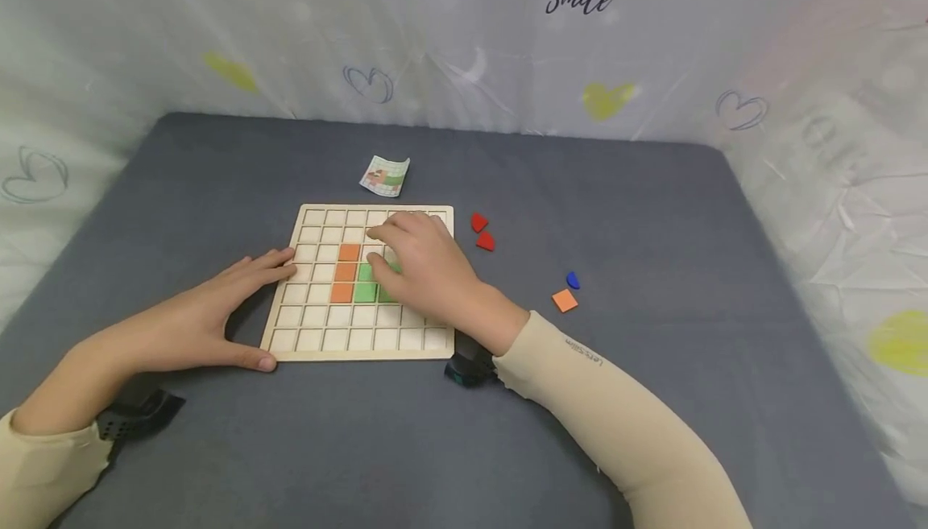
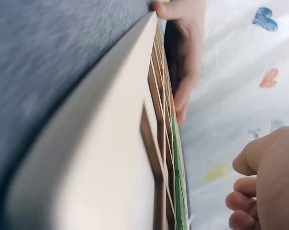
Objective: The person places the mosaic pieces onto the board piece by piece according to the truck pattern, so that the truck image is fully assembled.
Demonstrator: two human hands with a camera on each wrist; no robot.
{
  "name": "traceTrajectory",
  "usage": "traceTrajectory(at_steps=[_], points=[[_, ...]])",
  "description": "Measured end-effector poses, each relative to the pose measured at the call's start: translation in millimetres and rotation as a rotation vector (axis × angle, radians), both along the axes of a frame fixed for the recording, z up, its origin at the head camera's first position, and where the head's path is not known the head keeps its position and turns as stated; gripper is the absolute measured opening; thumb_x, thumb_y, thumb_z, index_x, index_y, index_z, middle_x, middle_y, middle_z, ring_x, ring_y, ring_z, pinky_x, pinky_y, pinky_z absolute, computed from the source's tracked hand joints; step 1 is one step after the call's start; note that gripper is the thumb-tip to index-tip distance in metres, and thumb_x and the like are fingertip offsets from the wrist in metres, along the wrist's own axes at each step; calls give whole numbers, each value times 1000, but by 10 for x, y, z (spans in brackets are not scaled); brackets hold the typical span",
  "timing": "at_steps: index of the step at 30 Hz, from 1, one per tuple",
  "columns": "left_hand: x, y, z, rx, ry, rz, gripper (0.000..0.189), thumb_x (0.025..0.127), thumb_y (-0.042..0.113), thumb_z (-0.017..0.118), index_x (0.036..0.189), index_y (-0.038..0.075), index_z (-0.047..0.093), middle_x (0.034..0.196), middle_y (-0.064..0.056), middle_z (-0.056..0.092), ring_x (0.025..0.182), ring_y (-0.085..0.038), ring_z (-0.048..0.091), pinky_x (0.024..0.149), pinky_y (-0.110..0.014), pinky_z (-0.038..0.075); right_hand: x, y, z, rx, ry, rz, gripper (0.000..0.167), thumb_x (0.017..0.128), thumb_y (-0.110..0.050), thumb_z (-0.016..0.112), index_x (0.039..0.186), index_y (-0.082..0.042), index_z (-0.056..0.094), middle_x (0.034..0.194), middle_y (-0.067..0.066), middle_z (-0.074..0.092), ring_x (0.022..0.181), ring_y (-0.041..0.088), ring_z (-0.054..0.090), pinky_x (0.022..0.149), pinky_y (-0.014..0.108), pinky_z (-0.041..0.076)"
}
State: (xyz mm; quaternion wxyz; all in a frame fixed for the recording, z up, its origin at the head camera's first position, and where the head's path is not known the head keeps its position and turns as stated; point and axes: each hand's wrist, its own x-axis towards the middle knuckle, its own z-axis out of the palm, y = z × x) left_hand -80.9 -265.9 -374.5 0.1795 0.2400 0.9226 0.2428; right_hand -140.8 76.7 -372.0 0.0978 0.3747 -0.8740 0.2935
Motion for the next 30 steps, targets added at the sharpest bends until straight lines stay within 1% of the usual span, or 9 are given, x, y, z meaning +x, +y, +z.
traceTrajectory(at_steps=[2,6,12,14,16,20,23,27,30], points=[[10,-6,-12,1,2,3,126,75,80,85,175,28,28,182,7,8,167,-44,5,128,-71,19,9,70,4,-15,-7,-23,30,105,-18,68,128,-1,77,121,10,74,118,28,66,109,47,48],[26,-6,-16,8,-2,2,125,76,80,85,175,29,28,182,8,8,167,-44,5,128,-71,19,19,268,-4,-43,-38,-86,30,105,-19,69,129,-2,78,124,10,73,116,30,65,105,49,48],[20,1,1,-2,-11,13,126,75,81,85,175,32,26,182,10,7,167,-43,3,128,-72,19,5,586,-25,-69,-55,-169,31,107,-20,69,130,-1,77,124,12,72,97,29,60,95,50,47],[16,-3,7,-4,-13,13,126,75,81,84,175,32,26,182,10,6,167,-43,3,128,-72,19,6,668,-27,-66,-64,-199,32,107,-21,69,130,-1,77,124,12,72,93,29,58,94,50,47],[16,-7,11,-2,-15,14,125,75,81,84,175,32,26,182,10,6,167,-45,4,127,-73,20,8,736,-36,-54,-78,-228,32,108,-22,69,132,-2,77,124,12,72,95,29,59,94,50,48],[16,-11,15,4,-11,14,125,75,80,85,175,31,26,182,9,7,166,-47,4,126,-74,20,17,854,-57,-32,-107,-269,33,108,-23,68,133,-3,76,127,12,71,111,32,62,104,55,48],[11,-16,11,2,-7,16,125,75,80,85,175,32,26,182,9,7,166,-47,4,126,-74,20,20,920,-75,-34,-112,-284,32,108,-22,68,132,-2,76,128,12,71,115,33,61,107,56,47],[4,-18,-10,4,-3,21,125,75,78,87,175,32,27,182,10,8,167,-45,5,127,-73,20,24,991,-106,-43,-91,-305,29,107,-20,69,128,-2,78,121,12,72,103,32,61,99,55,47],[-4,-6,-19,3,-7,16,126,75,78,87,175,32,26,182,10,7,167,-44,4,127,-72,19,22,1038,-134,-40,-62,-335,27,105,-19,71,125,-3,79,113,10,73,96,31,61,94,53,48]])
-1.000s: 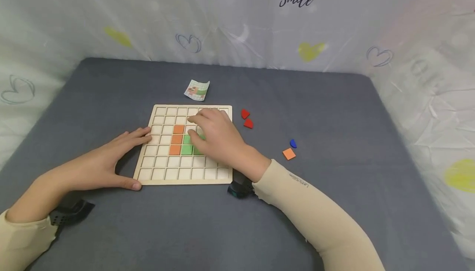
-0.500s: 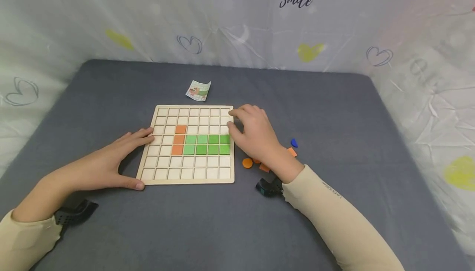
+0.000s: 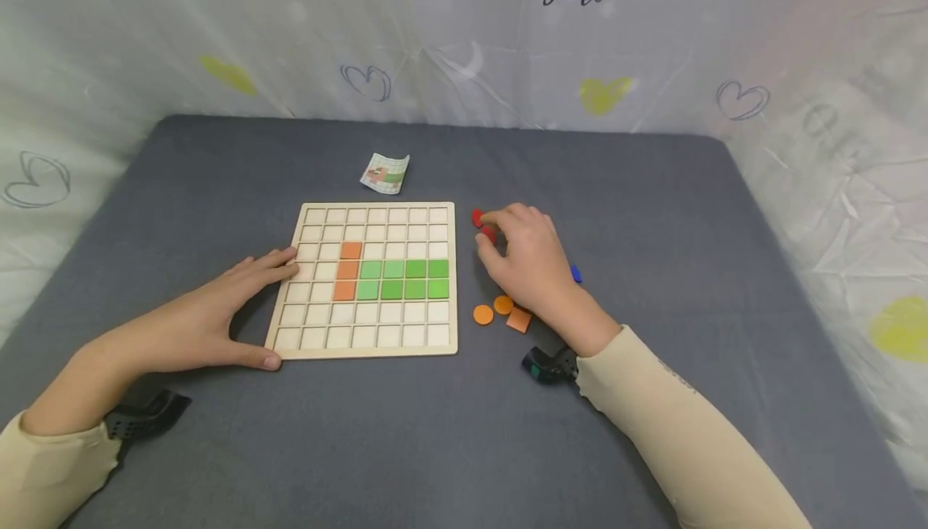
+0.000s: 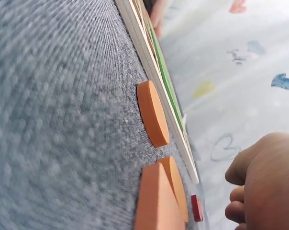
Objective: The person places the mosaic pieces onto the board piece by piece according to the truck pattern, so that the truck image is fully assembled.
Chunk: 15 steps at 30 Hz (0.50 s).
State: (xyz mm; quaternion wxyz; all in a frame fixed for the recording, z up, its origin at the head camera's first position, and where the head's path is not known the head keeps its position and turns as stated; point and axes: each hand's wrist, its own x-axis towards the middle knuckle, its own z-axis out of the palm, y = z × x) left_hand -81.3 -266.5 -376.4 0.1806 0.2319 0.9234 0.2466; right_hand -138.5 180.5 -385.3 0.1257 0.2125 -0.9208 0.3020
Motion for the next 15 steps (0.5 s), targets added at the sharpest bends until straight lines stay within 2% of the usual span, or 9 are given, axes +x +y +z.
traceTrajectory(at_steps=[6,15], points=[[-3,-7,0,-9,-10,0,126,75,80,86,175,34,25,182,10,7,167,-44,3,127,-73,19,-51,22,-66,40,1,-44,27,104,-22,73,122,-3,80,102,10,71,93,29,62,89,52,49],[12,8,17,-9,-4,0,126,75,80,85,175,32,25,182,9,7,167,-44,4,128,-72,20,-116,2,-124,71,-63,-59,28,102,-29,78,116,-5,81,103,9,72,95,27,63,93,53,47]])
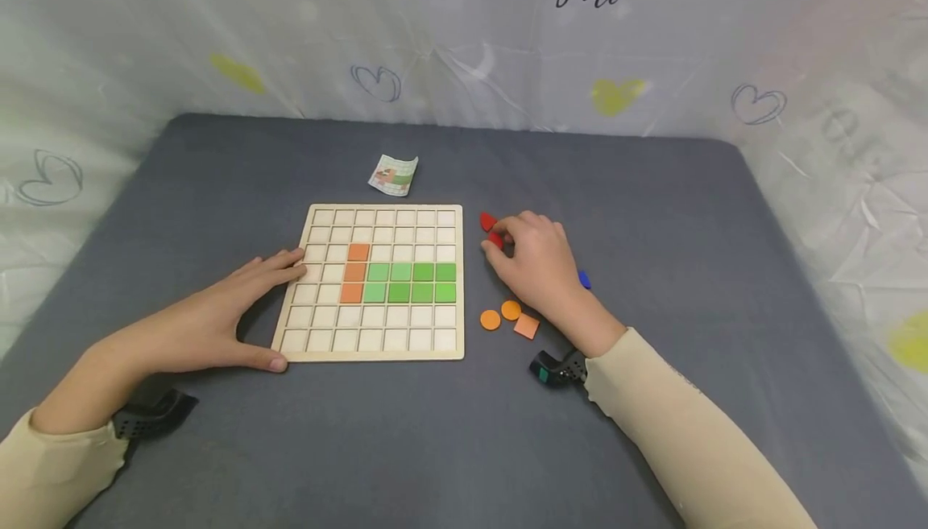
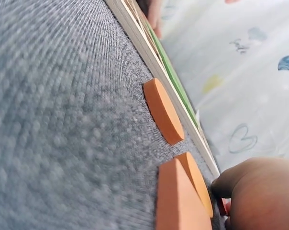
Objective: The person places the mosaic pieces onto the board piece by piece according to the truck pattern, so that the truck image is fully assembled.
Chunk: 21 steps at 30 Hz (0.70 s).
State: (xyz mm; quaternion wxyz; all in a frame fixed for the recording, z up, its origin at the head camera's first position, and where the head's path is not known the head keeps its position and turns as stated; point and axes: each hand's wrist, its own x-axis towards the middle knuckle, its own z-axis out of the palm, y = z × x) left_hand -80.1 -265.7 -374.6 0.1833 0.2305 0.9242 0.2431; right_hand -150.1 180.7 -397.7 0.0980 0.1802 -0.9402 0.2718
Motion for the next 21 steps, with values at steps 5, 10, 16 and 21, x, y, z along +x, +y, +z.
traceTrajectory(at_steps=[5,10,16,21], points=[[5,0,-2,1,-6,3,126,75,80,85,175,32,26,182,8,7,167,-44,4,127,-72,20,-21,5,-42,5,12,23,24,102,-22,76,118,-6,82,102,8,71,92,27,63,84,47,42],[7,9,22,-10,-9,-2,127,75,83,83,175,33,24,182,8,6,167,-43,3,127,-72,20,-19,21,-40,-9,2,36,28,97,-14,71,121,-7,82,108,10,71,93,28,60,83,45,38],[14,10,29,-15,-9,1,128,74,84,83,175,32,24,183,8,7,167,-43,4,128,-72,19,-14,25,-37,-42,-18,54,30,94,-12,69,121,-6,82,116,11,73,102,31,62,94,53,43],[20,1,33,-14,-6,1,128,74,84,83,175,31,25,182,7,7,167,-44,4,128,-71,19,-21,19,-46,-56,-1,69,28,94,-11,70,119,-6,82,115,10,73,102,30,62,93,52,42]])
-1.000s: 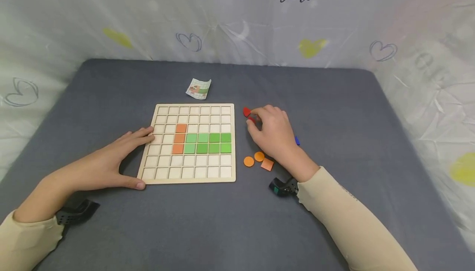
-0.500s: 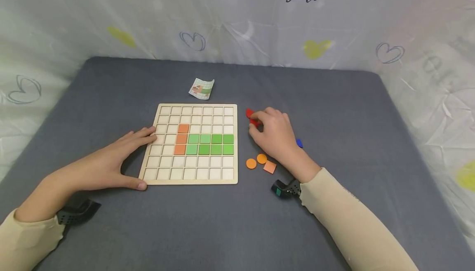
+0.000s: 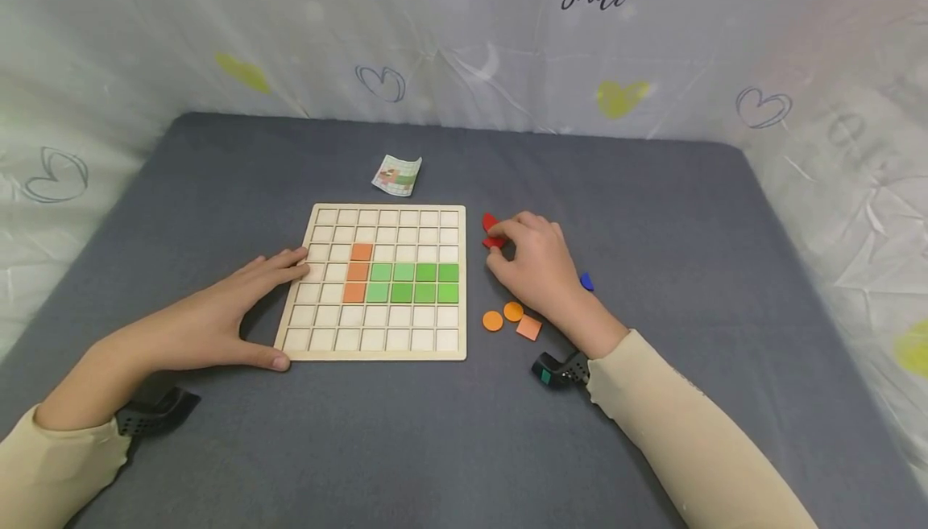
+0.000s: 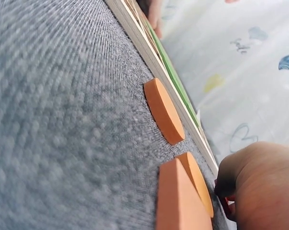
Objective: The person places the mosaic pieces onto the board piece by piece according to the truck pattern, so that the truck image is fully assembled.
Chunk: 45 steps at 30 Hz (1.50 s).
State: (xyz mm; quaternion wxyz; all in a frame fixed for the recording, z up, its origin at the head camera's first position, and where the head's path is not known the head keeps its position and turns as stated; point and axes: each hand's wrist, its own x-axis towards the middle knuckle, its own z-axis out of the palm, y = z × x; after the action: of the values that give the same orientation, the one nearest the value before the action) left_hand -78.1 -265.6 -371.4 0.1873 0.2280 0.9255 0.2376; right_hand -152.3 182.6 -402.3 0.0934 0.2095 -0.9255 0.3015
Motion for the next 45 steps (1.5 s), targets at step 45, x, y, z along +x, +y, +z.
traceTrajectory(at_steps=[45], points=[[-12,-7,-6,-13,-3,-4,129,75,85,81,176,31,23,182,8,6,167,-44,3,128,-71,19,142,-880,131,-33,91,308,23,94,-8,70,113,-9,83,106,1,71,95,20,63,93,43,49]])
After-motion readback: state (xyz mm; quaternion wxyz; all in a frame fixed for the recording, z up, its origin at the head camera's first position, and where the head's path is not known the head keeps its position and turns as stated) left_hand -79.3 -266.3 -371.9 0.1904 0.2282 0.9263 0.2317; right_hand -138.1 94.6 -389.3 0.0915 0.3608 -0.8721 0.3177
